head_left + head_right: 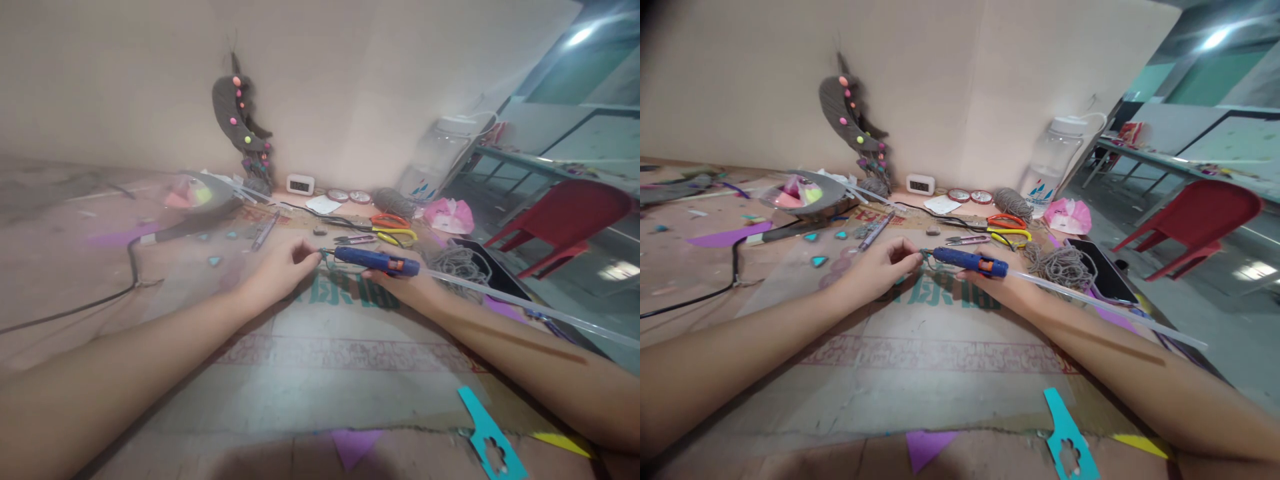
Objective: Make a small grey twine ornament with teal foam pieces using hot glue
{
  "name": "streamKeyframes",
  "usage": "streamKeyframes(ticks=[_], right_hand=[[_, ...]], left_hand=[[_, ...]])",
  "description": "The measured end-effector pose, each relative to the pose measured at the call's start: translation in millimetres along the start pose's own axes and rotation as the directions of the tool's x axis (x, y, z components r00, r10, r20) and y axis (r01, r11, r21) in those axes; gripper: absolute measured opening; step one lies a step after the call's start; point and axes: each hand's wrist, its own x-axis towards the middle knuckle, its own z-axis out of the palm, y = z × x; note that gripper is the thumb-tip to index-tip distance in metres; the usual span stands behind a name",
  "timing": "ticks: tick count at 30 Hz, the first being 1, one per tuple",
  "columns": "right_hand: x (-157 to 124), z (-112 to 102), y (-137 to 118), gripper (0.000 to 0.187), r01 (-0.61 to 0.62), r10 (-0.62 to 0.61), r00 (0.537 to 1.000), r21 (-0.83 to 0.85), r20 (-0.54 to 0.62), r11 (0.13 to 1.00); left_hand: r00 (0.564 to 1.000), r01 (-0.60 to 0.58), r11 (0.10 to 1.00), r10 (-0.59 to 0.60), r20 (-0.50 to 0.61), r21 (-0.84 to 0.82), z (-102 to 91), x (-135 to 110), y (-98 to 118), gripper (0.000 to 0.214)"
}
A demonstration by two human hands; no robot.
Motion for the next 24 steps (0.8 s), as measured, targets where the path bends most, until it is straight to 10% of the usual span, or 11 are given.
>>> streamKeyframes(ticks=[24], right_hand=[[4.8, -1.2, 9.8, 0.029, 0.010, -0.009, 1.000, -0.080, 0.013, 0.997]], left_hand=[[1.000, 0.016, 0.999, -0.015, 0.010, -0.035, 0.0, -2.5, 3.2, 0.022]])
